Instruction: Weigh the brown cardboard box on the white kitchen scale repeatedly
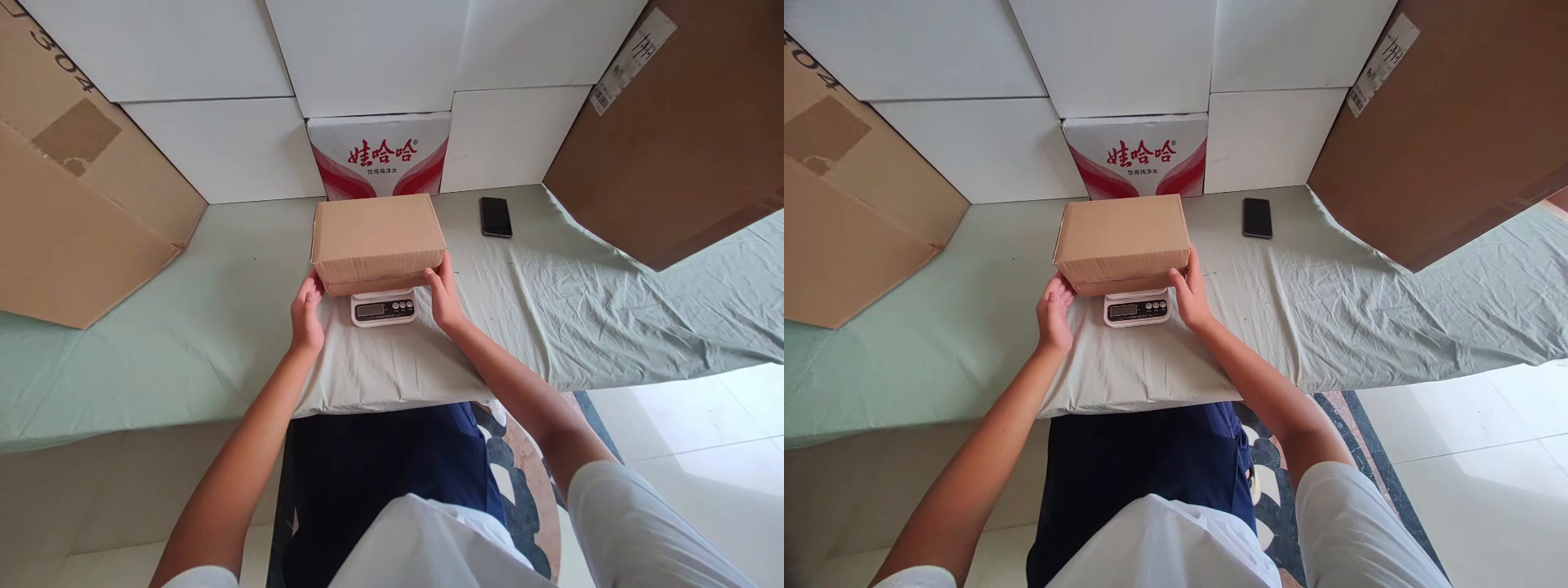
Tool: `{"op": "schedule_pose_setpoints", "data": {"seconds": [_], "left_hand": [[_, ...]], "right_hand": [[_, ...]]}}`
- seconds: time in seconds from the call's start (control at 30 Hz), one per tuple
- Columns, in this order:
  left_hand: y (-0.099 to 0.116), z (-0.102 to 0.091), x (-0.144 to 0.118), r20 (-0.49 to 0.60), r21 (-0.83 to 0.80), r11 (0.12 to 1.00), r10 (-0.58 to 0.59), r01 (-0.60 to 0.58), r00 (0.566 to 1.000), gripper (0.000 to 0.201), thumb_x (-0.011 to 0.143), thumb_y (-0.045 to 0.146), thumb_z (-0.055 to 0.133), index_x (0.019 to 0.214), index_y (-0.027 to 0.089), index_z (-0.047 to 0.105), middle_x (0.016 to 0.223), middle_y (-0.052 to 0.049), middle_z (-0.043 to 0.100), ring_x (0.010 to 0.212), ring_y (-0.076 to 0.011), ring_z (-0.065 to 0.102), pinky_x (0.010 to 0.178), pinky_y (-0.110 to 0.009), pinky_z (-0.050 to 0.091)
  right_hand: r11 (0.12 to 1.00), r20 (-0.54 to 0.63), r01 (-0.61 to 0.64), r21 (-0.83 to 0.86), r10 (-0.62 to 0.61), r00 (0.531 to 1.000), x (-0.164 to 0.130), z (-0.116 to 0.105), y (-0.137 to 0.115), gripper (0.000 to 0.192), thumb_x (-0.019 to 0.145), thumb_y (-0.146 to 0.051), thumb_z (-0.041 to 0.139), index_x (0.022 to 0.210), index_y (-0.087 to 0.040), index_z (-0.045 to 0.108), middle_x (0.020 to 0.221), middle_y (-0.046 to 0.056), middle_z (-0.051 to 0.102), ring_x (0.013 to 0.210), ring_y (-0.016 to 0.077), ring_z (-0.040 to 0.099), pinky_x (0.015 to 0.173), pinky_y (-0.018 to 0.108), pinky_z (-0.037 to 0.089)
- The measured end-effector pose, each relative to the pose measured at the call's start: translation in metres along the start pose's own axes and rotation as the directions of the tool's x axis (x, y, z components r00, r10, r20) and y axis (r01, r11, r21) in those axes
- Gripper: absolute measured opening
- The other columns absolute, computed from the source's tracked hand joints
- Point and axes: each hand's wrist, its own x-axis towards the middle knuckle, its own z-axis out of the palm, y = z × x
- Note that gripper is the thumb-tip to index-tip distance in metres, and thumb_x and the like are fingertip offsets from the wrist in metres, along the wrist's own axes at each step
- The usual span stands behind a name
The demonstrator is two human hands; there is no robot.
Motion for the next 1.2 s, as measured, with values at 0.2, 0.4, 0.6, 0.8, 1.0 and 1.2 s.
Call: {"op": "schedule_pose_setpoints", "data": {"seconds": [0.2,0.4,0.6,0.8,1.0,1.2], "left_hand": [[0.008,-0.006,0.005,-0.016,-0.047,0.998,0.030,-0.030,0.999,0.080,0.086,0.077,0.055,0.144,0.022,0.063,0.156,-0.016,0.058,0.149,-0.0328,0.051,0.125,-0.045,0.042],[0.008,-0.021,0.017,-0.096,-0.099,0.994,0.042,-0.051,0.995,0.070,0.091,0.071,0.052,0.143,0.025,0.062,0.163,-0.015,0.050,0.152,-0.0312,0.048,0.126,-0.047,0.039],[0.001,-0.021,0.022,-0.104,-0.101,0.995,-0.009,-0.001,0.995,0.074,0.089,0.074,0.052,0.142,0.025,0.062,0.164,-0.015,0.048,0.152,-0.0311,0.049,0.125,-0.046,0.040],[-0.001,-0.020,0.024,-0.086,-0.087,0.996,-0.025,0.017,0.996,0.077,0.085,0.080,0.053,0.140,0.027,0.065,0.164,-0.014,0.050,0.152,-0.0315,0.049,0.123,-0.043,0.043],[-0.003,-0.020,0.026,-0.081,-0.102,0.994,-0.048,0.040,0.996,0.077,0.084,0.079,0.055,0.139,0.026,0.065,0.163,-0.016,0.050,0.151,-0.0321,0.049,0.123,-0.044,0.043],[-0.007,-0.023,0.028,-0.055,-0.087,0.995,-0.052,0.047,0.997,0.077,0.086,0.078,0.055,0.141,0.026,0.064,0.162,-0.016,0.051,0.151,-0.0326,0.049,0.124,-0.045,0.043]], "right_hand": [[1.000,-0.174,0.009,0.008,-0.007,0.985,0.012,-0.015,0.015,0.073,0.090,-0.070,0.046,0.155,-0.039,0.030,0.168,0.005,0.038,0.159,0.0292,0.035,0.133,0.060,0.026],[0.985,-0.404,-0.078,0.156,0.136,0.904,0.045,-0.056,0.037,0.070,0.092,-0.069,0.028,0.155,-0.038,0.026,0.167,0.007,0.036,0.160,0.0279,0.036,0.130,0.065,0.027],[0.979,-0.395,-0.123,0.161,0.178,0.901,0.045,-0.050,0.040,0.068,0.090,-0.064,0.035,0.151,-0.033,0.030,0.166,0.010,0.038,0.158,0.0246,0.039,0.130,0.058,0.029],[0.980,-0.302,-0.153,0.130,0.186,0.935,0.037,-0.032,0.040,0.069,0.086,-0.069,0.041,0.144,-0.031,0.040,0.165,0.009,0.041,0.154,0.0238,0.042,0.131,0.054,0.029],[0.974,-0.276,-0.157,0.162,0.197,0.941,0.037,-0.027,0.038,0.074,0.082,-0.070,0.046,0.141,-0.025,0.043,0.162,0.014,0.045,0.152,0.0250,0.044,0.130,0.053,0.032],[0.973,-0.251,-0.166,0.159,0.202,0.947,0.040,-0.027,0.048,0.065,0.084,-0.070,0.045,0.134,-0.029,0.047,0.158,0.010,0.050,0.147,0.0242,0.050,0.128,0.054,0.035]]}}
